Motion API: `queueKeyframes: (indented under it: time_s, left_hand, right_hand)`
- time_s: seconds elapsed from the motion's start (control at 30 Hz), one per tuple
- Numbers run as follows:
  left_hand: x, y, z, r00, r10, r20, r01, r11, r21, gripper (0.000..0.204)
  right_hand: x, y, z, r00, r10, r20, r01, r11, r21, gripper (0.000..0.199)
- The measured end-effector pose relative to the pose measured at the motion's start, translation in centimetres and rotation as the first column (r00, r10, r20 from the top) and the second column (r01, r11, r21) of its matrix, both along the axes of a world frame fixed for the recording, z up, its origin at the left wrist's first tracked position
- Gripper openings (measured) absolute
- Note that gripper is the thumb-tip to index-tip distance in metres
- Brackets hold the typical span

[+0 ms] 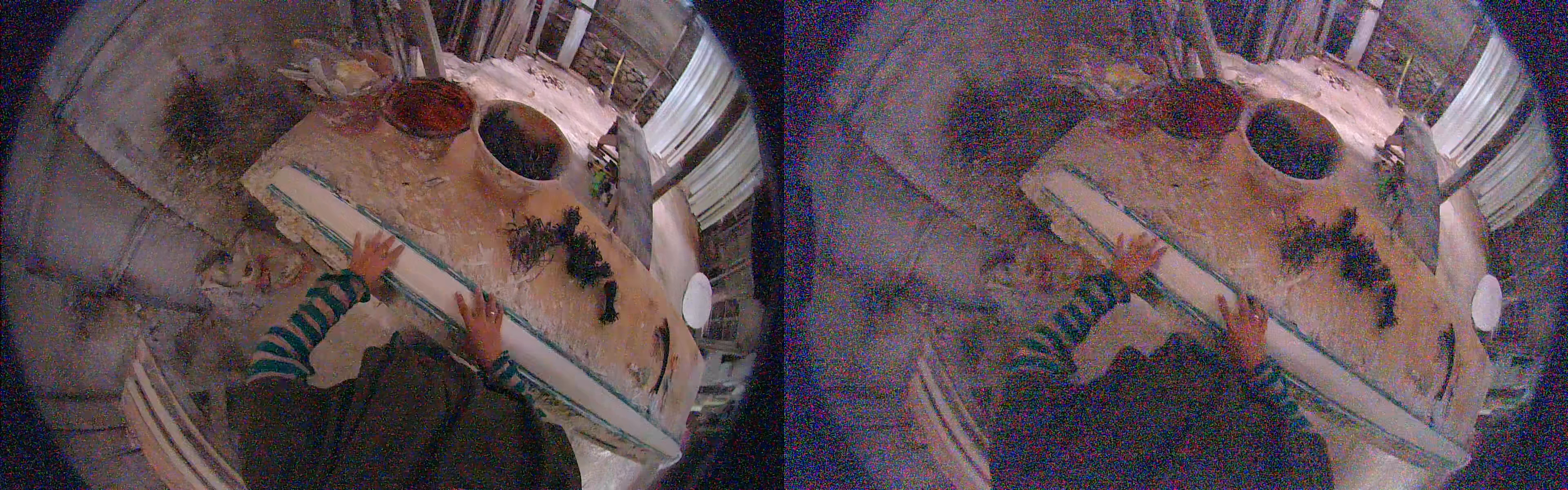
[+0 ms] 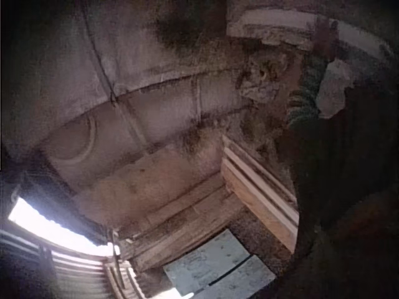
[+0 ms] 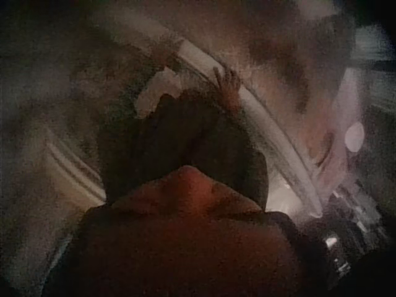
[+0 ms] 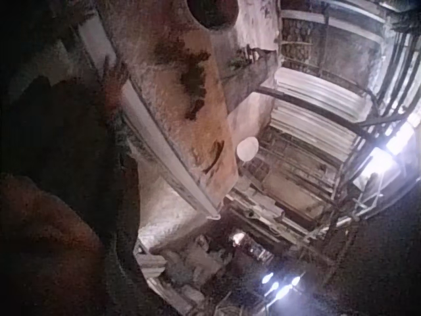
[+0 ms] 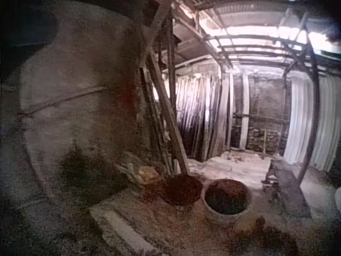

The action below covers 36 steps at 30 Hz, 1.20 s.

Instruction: The person scrapes a white substance off a large wooden board using two metal scrapers. They then place a long, thin, white object with green stripes onto the board.

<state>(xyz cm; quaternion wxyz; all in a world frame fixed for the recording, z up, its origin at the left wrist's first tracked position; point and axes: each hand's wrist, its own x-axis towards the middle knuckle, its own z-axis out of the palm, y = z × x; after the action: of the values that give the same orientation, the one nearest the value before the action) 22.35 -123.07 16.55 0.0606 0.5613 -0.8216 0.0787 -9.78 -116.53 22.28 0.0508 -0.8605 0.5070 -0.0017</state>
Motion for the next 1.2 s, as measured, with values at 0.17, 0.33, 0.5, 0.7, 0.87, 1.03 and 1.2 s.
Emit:
queueKeyframes:
  time_s: [0.17, 0.33, 0.5, 0.7, 0.87, 1.03, 1.2]
  left_hand:
    - [-0.2, -3.1, -3.4, 0.986, -0.154, 0.068, 0.155, 0.988, -0.010, 0.060]
    - [0.5, -3.9, -3.5, 0.979, -0.189, 0.079, 0.181, 0.979, 0.097, 0.069]
    - [-0.6, -4.7, -2.1, 0.976, -0.191, 0.107, 0.153, 0.945, 0.289, 0.083]
    - [-1.5, -6.6, -4.7, 0.961, -0.210, 0.181, 0.152, 0.946, 0.287, 0.073]
    - [-0.6, -7.0, -4.3, 0.957, -0.226, 0.184, 0.161, 0.937, 0.311, 0.070]
    - [-3.9, -6.7, -4.6, 0.956, -0.289, 0.049, 0.267, 0.928, 0.258, 0.089]
    - [2.8, -4.2, -3.7, 0.937, -0.345, 0.055, 0.341, 0.938, 0.063, 0.064]
  right_hand:
    - [0.6, -0.3, -1.3, 0.999, -0.024, 0.027, 0.026, 0.996, -0.082, 0.093]
    - [0.5, -0.6, -2.3, 0.999, 0.046, -0.027, -0.049, 0.988, -0.145, 0.098]
    - [0.3, -0.8, -1.6, 0.999, 0.048, -0.015, -0.049, 0.998, -0.044, 0.108]
    - [0.4, -0.2, -0.6, 0.998, 0.049, -0.035, -0.050, 0.998, -0.033, 0.112]
    - [0.3, -1.4, -2.9, 0.996, 0.051, -0.069, -0.054, 0.998, -0.041, 0.107]
    - [-1.9, -1.2, -5.5, 0.994, -0.071, -0.080, 0.062, 0.991, -0.117, 0.101]
    - [7.9, -1.6, -3.4, 0.986, -0.093, -0.138, 0.096, 0.995, 0.019, 0.101]
